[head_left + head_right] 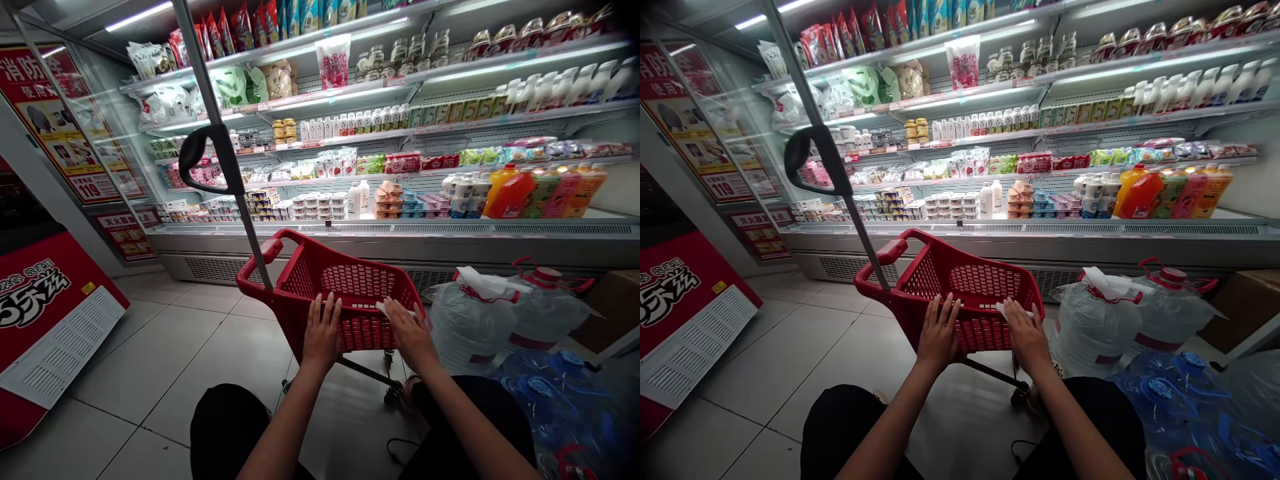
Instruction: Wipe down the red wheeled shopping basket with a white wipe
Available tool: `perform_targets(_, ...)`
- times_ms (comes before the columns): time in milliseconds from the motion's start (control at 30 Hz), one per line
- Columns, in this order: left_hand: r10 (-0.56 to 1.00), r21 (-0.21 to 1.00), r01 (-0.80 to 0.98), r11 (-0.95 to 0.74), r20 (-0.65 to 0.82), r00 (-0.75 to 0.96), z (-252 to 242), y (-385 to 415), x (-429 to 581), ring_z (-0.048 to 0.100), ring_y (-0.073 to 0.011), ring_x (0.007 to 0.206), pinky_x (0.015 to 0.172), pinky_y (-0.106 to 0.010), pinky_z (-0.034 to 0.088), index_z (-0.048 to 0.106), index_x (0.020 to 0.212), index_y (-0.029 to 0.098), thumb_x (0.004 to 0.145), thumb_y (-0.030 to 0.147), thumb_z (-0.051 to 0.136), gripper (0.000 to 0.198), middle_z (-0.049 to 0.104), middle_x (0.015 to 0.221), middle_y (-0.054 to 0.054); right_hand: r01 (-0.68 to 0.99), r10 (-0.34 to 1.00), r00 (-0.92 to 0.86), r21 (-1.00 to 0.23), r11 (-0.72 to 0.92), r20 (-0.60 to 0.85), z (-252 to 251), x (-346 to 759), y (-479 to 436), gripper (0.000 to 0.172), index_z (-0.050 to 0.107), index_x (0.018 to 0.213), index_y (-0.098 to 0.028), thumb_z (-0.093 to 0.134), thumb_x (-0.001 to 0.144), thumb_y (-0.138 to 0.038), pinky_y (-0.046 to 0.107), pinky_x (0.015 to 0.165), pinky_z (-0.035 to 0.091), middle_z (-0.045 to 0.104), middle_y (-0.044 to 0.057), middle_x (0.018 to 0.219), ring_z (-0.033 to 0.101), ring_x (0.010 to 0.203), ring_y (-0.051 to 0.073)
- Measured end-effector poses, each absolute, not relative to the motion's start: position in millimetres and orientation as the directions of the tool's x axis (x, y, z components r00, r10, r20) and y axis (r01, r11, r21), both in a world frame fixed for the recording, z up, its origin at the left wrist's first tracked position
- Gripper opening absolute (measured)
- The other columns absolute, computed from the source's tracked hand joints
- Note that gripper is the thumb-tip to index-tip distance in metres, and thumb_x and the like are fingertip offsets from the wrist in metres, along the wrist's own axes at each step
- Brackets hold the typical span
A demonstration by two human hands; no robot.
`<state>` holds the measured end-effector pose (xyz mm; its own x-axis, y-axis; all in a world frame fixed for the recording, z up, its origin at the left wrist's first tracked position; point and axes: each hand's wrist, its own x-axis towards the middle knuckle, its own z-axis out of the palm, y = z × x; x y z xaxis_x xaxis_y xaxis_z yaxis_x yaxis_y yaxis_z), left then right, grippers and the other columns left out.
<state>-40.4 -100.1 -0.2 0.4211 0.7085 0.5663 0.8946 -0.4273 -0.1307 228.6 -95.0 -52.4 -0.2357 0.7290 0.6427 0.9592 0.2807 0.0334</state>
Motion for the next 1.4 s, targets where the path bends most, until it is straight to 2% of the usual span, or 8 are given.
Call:
perform_targets(133,0.709,-0.126,0.895,-0.428,0.567,0.419,1,-101,-40,0.011,-0.0377,0.16,0.129,-0.058,0.022,0.031,0.163,0.018,0.082,0.015,0.062,0.087,0.024,0.172,-0.009,0.985,0.751,-0.121,-0.015,0.172,0.649,-72,271,-97,0.061,0.023,0.166,-0.022,0.029,0.105,-0.017,0.054,0.128,0.014,0.052,0.008,0.157,0.049,0.144,0.022)
perform_targets(333,0.719,-0.069,0.898,-0.434,0.574,0.391,7,-96,-45,0.012,-0.0409,0.159,0.128,-0.06,0.023,0.032,0.163,0.02,0.079,0.02,0.069,0.092,0.022,0.173,-0.01,0.98,0.72,-0.101,-0.057,0.191,0.687,-73,256,-106,0.06,0.027,0.165,-0.019,0.031,0.105,-0.019,0.051,0.128,0.021,0.056,0.008,0.154,0.051,0.142,0.022)
perform_targets(500,0.796,0.071,0.937,-0.341,0.552,0.248,7,-92,-36,0.001,-0.0463,0.159,0.126,-0.067,0.02,0.027,0.165,0.024,0.079,0.029,0.074,0.098,0.014,0.174,-0.01,0.963,0.71,-0.193,-0.01,0.271,0.678,-65,216,-118,0.071,0.014,0.167,-0.017,0.035,0.1,-0.01,0.049,0.127,0.027,0.048,0.011,0.16,0.049,0.144,0.024)
perform_targets(667,0.806,0.123,0.885,-0.449,0.483,0.342,-14,-112,-13,-0.005,-0.0458,0.159,0.127,-0.067,0.014,0.024,0.165,0.035,0.075,0.024,0.075,0.105,0.004,0.176,-0.003,0.914,0.675,-0.309,0.014,0.405,0.67,-59,179,-131,0.077,0.01,0.168,-0.017,0.036,0.096,-0.006,0.047,0.126,0.03,0.041,0.01,0.164,0.044,0.148,0.024)
perform_targets(933,0.785,0.153,0.854,-0.497,0.499,0.368,-16,-122,-48,-0.001,-0.0441,0.16,0.125,-0.069,0.014,0.046,0.154,0.032,0.075,0.014,0.069,0.084,0.005,0.176,-0.005,0.795,0.629,-0.512,0.045,0.605,0.585,-56,208,-125,0.08,0.017,0.167,-0.027,0.036,0.094,0.0,0.046,0.13,0.021,0.048,0.003,0.161,0.047,0.146,0.017)
perform_targets(1067,0.779,0.156,0.852,-0.499,0.512,0.363,-12,-118,-64,0.002,-0.0447,0.159,0.125,-0.069,0.015,0.054,0.145,0.027,0.073,0.012,0.069,0.075,0.01,0.175,-0.008,0.819,0.657,-0.495,0.051,0.572,0.568,-63,234,-93,0.087,0.016,0.166,-0.03,0.036,0.088,0.003,0.048,0.13,0.02,0.043,0.002,0.164,0.043,0.149,0.016)
perform_targets(1233,0.767,0.153,0.837,-0.525,0.511,0.388,-11,-118,-75,0.001,-0.0422,0.16,0.125,-0.069,0.017,0.056,0.139,0.026,0.075,0.012,0.067,0.066,0.014,0.174,-0.007,0.873,0.692,-0.42,0.053,0.485,0.587,-54,257,-53,0.078,0.015,0.167,-0.03,0.032,0.095,-0.003,0.052,0.126,0.028,0.049,0.003,0.16,0.048,0.146,0.018)
perform_targets(1400,0.775,0.17,0.836,-0.521,0.504,0.381,-9,-122,-77,-0.001,-0.0415,0.16,0.126,-0.068,0.015,0.059,0.132,0.023,0.077,0.016,0.068,0.057,0.012,0.174,-0.008,0.953,0.687,-0.167,-0.062,0.296,0.707,-36,259,-53,0.071,0.013,0.168,-0.025,0.028,0.1,-0.008,0.052,0.128,0.025,0.033,0.005,0.169,0.03,0.156,0.022)
